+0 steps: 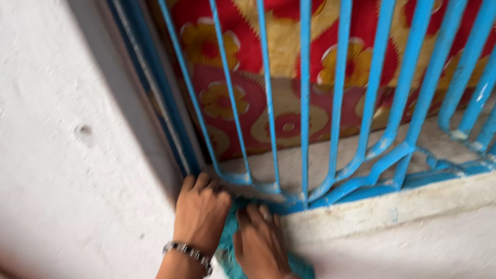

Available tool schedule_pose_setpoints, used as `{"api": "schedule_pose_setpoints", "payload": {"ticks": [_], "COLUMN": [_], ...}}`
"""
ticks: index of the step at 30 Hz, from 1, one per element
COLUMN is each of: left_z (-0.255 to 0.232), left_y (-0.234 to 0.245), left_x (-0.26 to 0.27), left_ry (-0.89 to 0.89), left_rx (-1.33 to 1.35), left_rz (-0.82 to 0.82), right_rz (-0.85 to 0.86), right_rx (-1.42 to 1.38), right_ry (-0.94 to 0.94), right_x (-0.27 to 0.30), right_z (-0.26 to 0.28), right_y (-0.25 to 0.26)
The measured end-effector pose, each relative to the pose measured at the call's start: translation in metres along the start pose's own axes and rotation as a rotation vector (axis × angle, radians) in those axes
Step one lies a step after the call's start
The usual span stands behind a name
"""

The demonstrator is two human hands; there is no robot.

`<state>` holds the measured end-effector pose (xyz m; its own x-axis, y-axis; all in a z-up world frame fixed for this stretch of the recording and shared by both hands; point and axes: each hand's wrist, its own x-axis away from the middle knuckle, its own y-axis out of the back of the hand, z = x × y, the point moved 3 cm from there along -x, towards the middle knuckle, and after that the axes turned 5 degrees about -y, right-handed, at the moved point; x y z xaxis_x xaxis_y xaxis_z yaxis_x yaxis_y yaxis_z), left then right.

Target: The person cleans the metal window bars and window frame by wiping them with a cloth.

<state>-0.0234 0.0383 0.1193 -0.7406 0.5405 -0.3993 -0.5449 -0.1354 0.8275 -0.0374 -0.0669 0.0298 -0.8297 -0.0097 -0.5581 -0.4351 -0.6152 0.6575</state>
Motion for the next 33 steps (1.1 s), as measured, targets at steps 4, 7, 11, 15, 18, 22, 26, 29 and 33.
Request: {"api": "schedule_pose_setpoints", "payload": {"ticks": [4,7,11,15,18,22,26,29,33], "left_z": [0.001,0.002,0.001,-0.005,-0.003,0.001,0.003,0.006,0.006], "left_y": [0.001,0.003,0.002,0.003,0.002,-0.002,-0.005,-0.009,-0.015], "left_x": [0.002,0.000,-0.001,0.002,0.001,0.001,0.004,0.002,0.006], "left_ry": [0.015,0.028,0.009,0.021,0.019,0.040,0.033,0.028,0.039], "left_rx": [0.070,-0.007,-0.014,-0.104,-0.050,0.030,0.082,0.082,0.127], "left_rz": [0.005,-0.080,0.031,-0.014,0.031,-0.001,-0.086,-0.124,-0.159], "right_rz": [0.031,0.016,0.262,0.184,-0.057,-0.155,-0.331,-0.268,-0.352], "right_rx": [0.151,0.269,0.256,-0.021,-0.165,-0.095,0.078,0.028,-0.053], "right_ry": [0.201,0.190,-0.080,-0.119,-0.061,-0.142,-0.104,-0.199,-0.080], "right_x": [0.002,-0.004,-0.018,-0.011,-0.011,0.000,-0.002,-0.011,-0.011], "right_z": [-0.007,-0.003,-0.006,-0.020,-0.019,-0.003,0.019,0.012,-0.004], "right_y": [0.015,0.003,-0.021,-0.012,-0.001,0.002,-0.011,-0.019,-0.015]}}
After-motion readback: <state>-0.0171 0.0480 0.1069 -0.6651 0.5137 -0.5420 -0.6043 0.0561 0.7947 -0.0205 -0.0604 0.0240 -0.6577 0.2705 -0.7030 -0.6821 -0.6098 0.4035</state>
